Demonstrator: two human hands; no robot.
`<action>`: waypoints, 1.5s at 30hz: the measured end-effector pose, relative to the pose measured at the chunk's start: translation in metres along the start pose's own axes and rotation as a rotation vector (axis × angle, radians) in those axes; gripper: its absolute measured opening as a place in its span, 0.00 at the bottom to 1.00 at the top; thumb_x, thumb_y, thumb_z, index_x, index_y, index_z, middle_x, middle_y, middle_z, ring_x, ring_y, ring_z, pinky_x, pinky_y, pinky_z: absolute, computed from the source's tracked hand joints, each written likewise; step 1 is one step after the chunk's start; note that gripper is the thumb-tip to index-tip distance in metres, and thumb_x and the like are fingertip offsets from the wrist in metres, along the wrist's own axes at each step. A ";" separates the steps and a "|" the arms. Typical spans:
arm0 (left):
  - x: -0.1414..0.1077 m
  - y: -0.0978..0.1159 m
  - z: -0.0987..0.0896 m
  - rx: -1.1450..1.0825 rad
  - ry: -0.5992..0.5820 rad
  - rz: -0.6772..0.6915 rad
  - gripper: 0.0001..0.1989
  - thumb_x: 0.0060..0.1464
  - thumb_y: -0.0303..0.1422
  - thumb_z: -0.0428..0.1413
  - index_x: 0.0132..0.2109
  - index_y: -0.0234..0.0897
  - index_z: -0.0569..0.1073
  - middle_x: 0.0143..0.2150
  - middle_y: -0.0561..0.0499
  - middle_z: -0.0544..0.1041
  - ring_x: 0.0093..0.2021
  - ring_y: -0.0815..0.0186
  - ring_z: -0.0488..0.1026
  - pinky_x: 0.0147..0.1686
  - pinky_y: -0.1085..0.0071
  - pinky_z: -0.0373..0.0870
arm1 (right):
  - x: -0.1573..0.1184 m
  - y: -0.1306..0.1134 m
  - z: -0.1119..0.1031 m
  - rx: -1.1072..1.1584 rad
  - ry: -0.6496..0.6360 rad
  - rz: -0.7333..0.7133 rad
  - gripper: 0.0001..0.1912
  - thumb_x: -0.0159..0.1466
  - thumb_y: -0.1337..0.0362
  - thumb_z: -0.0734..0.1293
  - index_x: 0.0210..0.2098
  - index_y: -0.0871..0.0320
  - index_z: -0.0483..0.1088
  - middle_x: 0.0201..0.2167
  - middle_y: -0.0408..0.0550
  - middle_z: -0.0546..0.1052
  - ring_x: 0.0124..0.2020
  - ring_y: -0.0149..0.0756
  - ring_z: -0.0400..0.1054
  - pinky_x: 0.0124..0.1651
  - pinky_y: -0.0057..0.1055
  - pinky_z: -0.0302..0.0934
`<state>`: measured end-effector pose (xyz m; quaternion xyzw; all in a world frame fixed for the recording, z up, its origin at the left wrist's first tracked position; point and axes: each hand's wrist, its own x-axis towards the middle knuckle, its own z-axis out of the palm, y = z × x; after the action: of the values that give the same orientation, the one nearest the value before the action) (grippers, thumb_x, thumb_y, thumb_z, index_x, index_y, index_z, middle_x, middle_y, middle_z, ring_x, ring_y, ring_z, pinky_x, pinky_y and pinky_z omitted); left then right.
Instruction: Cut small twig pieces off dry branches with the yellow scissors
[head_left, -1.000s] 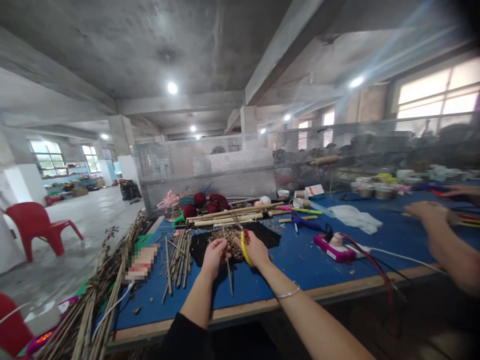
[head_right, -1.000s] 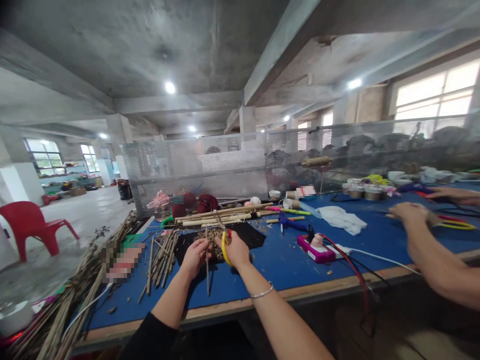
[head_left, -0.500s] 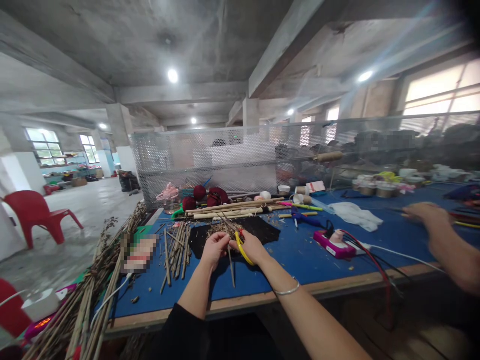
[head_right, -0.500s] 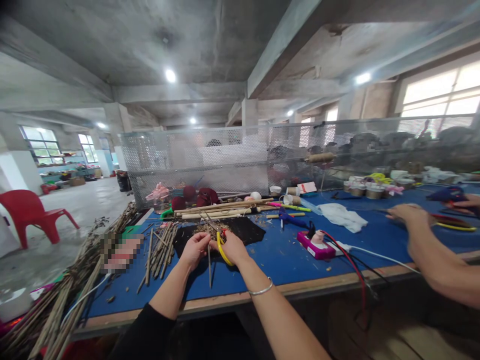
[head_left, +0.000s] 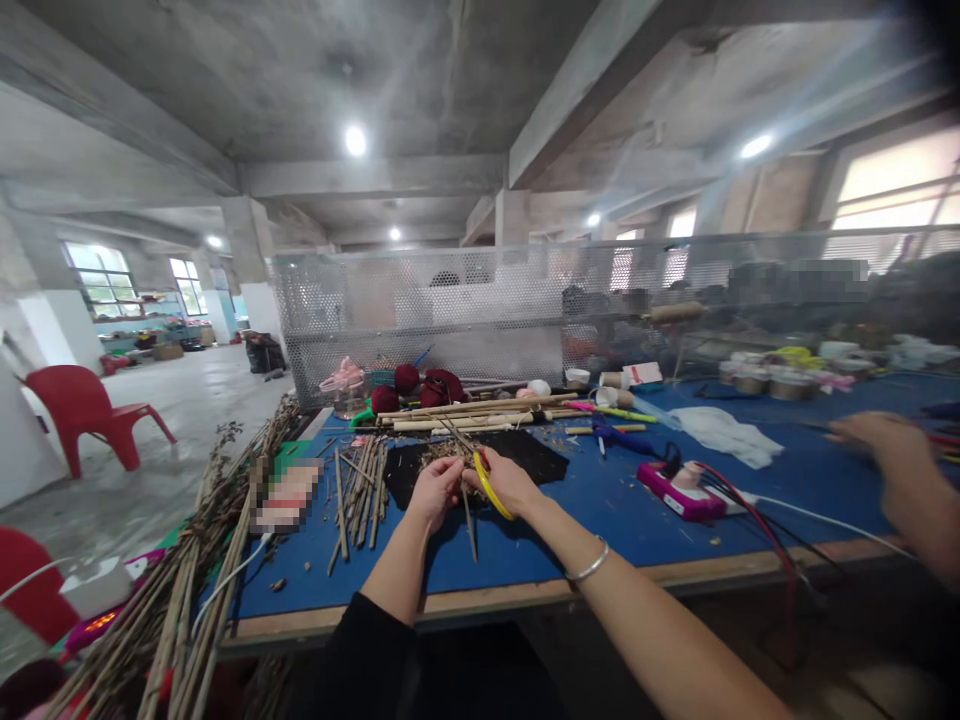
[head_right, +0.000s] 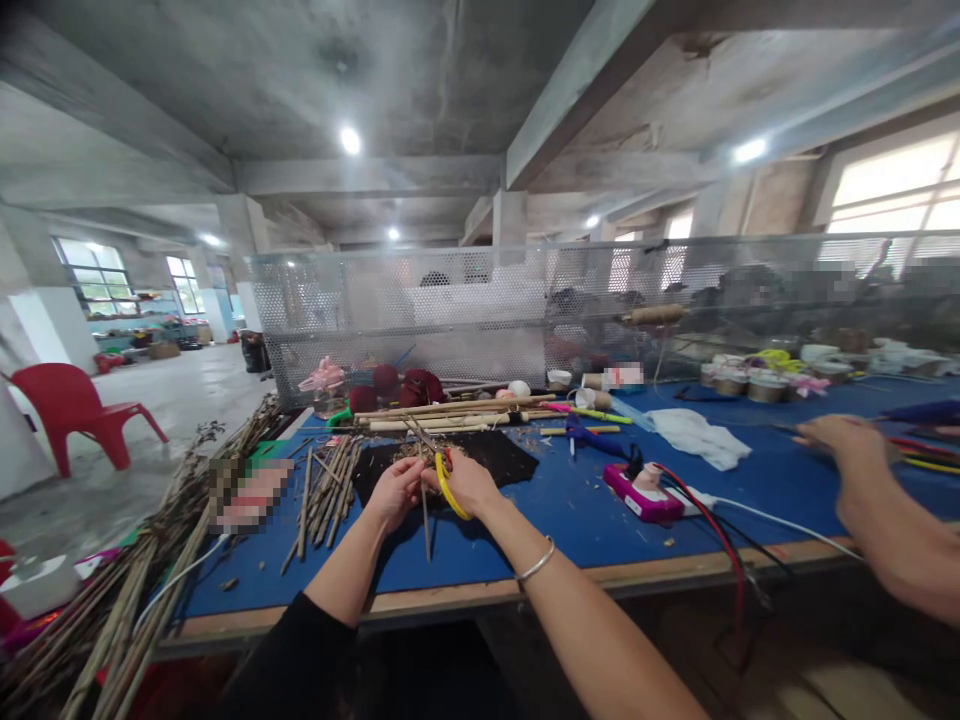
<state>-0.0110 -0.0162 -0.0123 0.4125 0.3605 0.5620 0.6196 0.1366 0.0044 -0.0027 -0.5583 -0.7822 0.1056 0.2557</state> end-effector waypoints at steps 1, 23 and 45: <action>0.001 -0.001 0.000 0.008 0.002 0.007 0.20 0.34 0.42 0.63 0.33 0.34 0.69 0.18 0.57 0.67 0.16 0.77 0.63 0.14 0.81 0.48 | 0.000 0.000 0.001 -0.007 0.001 0.000 0.26 0.55 0.43 0.59 0.41 0.58 0.62 0.34 0.50 0.73 0.33 0.37 0.67 0.30 0.26 0.50; 0.006 -0.008 -0.005 0.137 0.065 0.064 0.20 0.32 0.41 0.62 0.29 0.34 0.65 0.17 0.57 0.65 0.14 0.78 0.59 0.13 0.81 0.47 | -0.009 0.002 0.002 -0.243 0.006 0.102 0.32 0.51 0.37 0.57 0.38 0.58 0.68 0.34 0.54 0.75 0.37 0.44 0.69 0.35 0.31 0.56; 0.004 -0.009 -0.006 0.187 0.152 0.055 0.20 0.29 0.41 0.64 0.29 0.33 0.69 0.20 0.55 0.68 0.16 0.77 0.62 0.15 0.80 0.55 | -0.013 -0.001 0.002 -0.221 -0.066 0.111 0.32 0.52 0.36 0.55 0.35 0.57 0.71 0.33 0.55 0.75 0.36 0.45 0.70 0.34 0.31 0.57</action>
<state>-0.0122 -0.0115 -0.0226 0.4345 0.4457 0.5724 0.5338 0.1376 -0.0076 -0.0078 -0.6218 -0.7648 0.0513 0.1605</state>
